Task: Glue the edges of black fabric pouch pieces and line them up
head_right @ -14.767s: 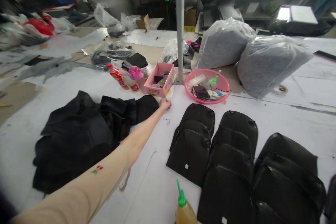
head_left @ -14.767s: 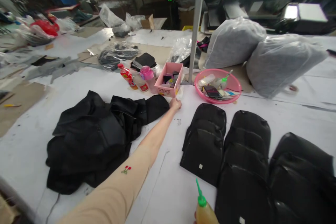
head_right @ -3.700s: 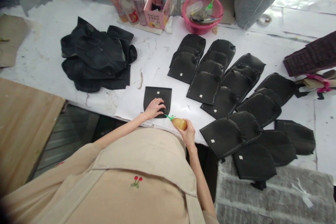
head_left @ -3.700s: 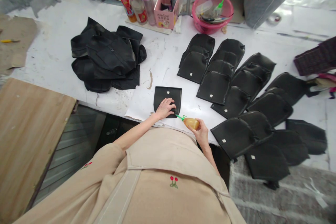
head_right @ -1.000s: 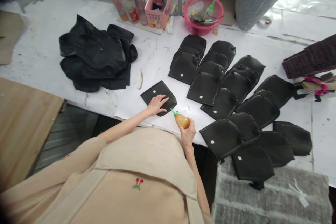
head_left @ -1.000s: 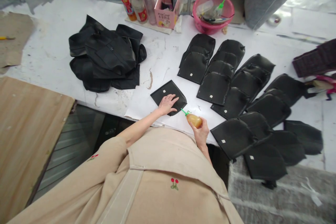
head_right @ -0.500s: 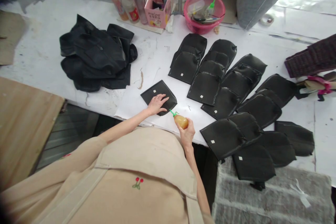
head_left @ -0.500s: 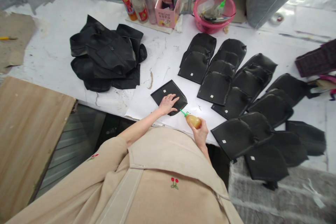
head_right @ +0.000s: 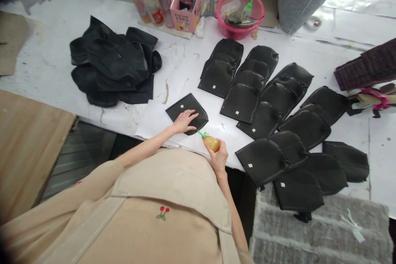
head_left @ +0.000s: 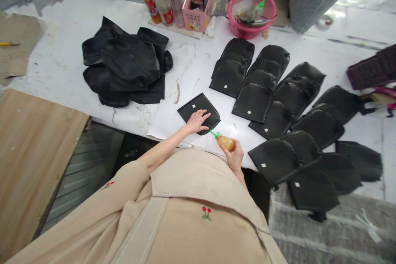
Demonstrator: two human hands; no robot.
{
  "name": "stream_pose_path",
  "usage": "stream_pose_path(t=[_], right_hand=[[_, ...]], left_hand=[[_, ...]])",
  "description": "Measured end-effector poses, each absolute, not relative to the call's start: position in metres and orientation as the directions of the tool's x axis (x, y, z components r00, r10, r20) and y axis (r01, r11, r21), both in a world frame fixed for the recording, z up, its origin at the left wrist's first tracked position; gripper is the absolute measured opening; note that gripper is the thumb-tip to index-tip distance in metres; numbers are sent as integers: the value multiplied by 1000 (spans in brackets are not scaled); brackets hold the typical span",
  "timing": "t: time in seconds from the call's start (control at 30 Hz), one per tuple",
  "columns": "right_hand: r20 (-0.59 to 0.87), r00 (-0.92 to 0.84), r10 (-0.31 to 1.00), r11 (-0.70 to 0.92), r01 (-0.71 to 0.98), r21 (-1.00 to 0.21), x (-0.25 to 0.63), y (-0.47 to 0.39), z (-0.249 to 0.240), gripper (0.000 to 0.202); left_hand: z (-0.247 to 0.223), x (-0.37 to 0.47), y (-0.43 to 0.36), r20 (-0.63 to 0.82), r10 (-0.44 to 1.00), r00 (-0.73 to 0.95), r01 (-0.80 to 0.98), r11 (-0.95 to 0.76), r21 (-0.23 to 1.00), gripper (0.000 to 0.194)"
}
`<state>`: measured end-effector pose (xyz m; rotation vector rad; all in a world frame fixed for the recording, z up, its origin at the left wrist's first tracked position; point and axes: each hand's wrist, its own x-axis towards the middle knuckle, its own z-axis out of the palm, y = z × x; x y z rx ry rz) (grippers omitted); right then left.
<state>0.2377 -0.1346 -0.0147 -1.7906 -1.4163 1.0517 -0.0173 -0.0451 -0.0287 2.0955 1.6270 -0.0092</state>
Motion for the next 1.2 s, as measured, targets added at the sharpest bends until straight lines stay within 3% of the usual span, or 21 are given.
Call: stream_pose_path(t=[0.2,0.47,0.7,0.97,1.2], right_hand=[[-209,104,972,-234,465,-854,235,-135,-15,63],[-218,32,975,-204,505,-839,231,-136,-20,64],[-230,3,973,-201,497,-844,230,-134,-17,65],[-251,-94,963,-179,471,-864,225,-133,-24,63],[-251,-40,967,-208,445,-871,223,-132,-25,62]], left_hand=[[-31,-31,-52,-296,872,390,872,-246,423,89],[-32,-27,-58,-292,881,373,875,-229,427,83],[-34,-30,-58,-265,894,361,866,-216,451,65],[-35,-30,-59,-251,905,343,871,-206,447,65],[-32,-28,-58,-258,906,336,878,-202,434,63]])
